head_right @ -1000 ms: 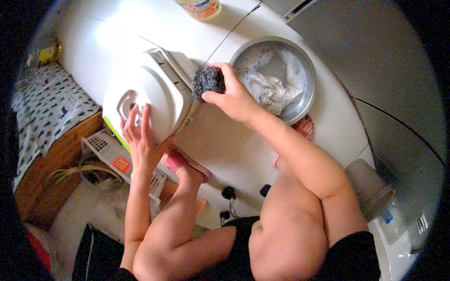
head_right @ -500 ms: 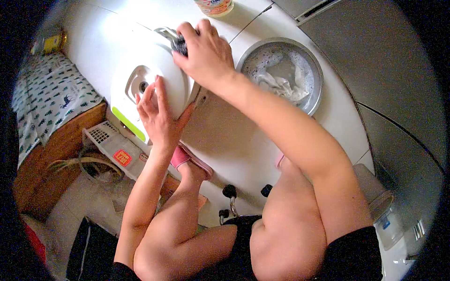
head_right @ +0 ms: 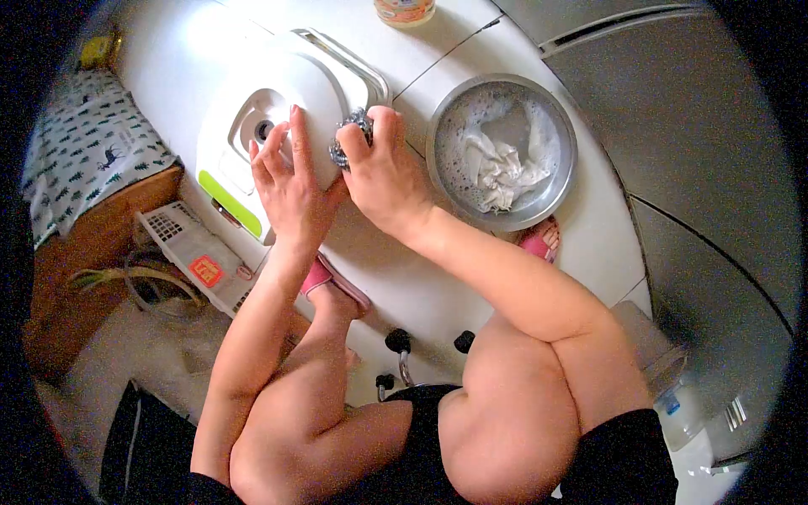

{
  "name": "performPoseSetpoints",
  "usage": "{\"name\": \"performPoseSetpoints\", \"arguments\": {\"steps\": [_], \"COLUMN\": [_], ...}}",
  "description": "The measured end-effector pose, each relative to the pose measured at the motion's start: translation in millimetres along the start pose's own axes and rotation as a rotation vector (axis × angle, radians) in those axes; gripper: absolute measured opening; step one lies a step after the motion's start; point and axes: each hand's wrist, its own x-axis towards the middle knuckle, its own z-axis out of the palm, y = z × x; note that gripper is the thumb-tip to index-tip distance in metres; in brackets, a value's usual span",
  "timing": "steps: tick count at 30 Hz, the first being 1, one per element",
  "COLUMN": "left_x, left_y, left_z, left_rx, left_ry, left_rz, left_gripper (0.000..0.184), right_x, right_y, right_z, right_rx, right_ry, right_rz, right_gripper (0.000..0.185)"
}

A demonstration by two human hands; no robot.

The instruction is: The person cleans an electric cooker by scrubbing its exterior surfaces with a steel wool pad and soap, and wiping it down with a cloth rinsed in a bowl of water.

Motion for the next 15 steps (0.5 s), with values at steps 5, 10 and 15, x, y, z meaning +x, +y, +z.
{"name": "performPoseSetpoints", "arguments": {"steps": [5, 10, 15], "left_x": [2, 3, 5], "left_y": [-1, -1, -1], "left_z": [-6, -6, -4], "left_rx": [-0.013, 0.003, 0.010], "left_ry": [-0.020, -0.043, -0.018], "left_rz": [0.002, -0.002, -0.009], "left_gripper": [0.106, 0.109, 0.109], "right_x": [45, 111, 89], "right_y": [10, 29, 26], "right_z": [2, 16, 8], "right_rx": [-0.074, -0.098, -0.044], "right_ry": [0.013, -0.023, 0.021], "right_rz": [0.022, -0.028, -0.043], "right_gripper": [0.036, 0.036, 0.035]}}
